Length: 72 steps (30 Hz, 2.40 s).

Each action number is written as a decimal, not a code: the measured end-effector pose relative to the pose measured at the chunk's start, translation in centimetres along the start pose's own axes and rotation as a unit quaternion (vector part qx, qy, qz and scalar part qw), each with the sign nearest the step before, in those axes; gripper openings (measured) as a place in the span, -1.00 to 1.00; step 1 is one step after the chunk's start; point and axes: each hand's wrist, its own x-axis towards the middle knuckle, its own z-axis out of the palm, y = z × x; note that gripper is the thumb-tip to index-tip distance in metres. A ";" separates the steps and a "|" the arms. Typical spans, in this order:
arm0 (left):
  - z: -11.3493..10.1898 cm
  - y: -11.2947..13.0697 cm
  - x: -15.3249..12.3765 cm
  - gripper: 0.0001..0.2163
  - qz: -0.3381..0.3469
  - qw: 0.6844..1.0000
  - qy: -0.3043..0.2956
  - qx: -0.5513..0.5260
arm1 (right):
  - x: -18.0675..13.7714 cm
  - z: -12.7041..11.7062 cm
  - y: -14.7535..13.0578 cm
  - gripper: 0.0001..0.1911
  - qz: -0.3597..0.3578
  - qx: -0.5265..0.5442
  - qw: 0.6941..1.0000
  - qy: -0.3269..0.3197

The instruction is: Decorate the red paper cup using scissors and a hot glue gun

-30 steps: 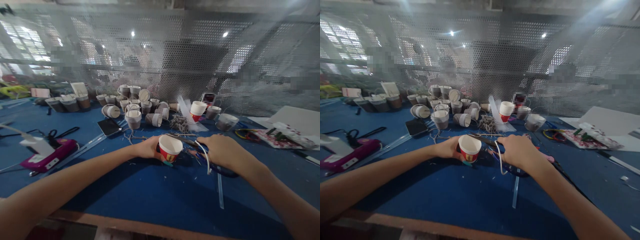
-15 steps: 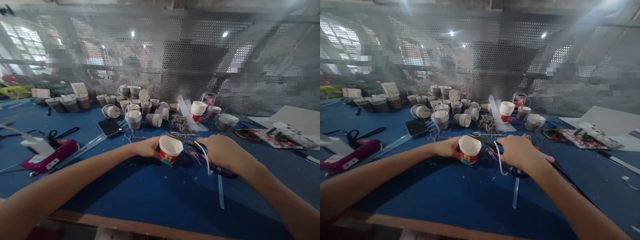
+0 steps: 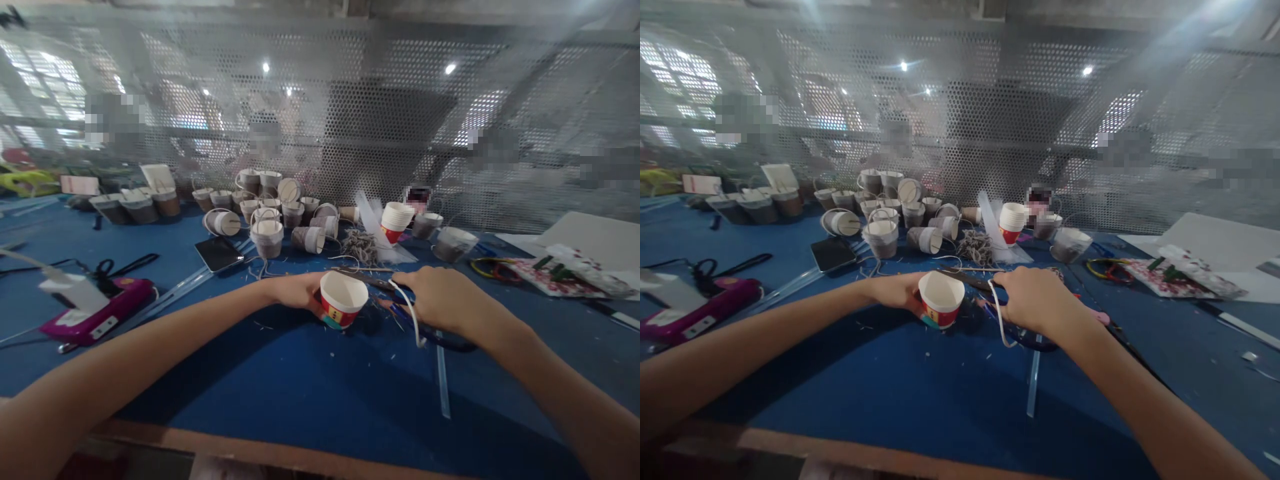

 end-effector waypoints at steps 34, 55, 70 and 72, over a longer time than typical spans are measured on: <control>2.1 0.5 -0.3 -0.41 0.004 0.995 0.095 -0.022 | -0.6 0.1 0.2 -0.49 0.009 0.003 1.000 0.012; 1.9 -0.5 -0.4 -0.12 -0.001 0.989 0.137 -0.054 | 0.0 0.8 1.9 -0.52 0.003 0.068 0.992 0.106; 2.9 -0.8 -0.1 -0.24 0.049 0.978 0.186 0.076 | -0.4 1.0 1.4 -0.49 0.025 0.009 0.998 0.048; 2.8 -0.9 -0.1 -0.25 0.047 0.980 0.182 0.070 | -0.3 1.0 1.3 -0.47 0.029 0.005 0.999 0.041</control>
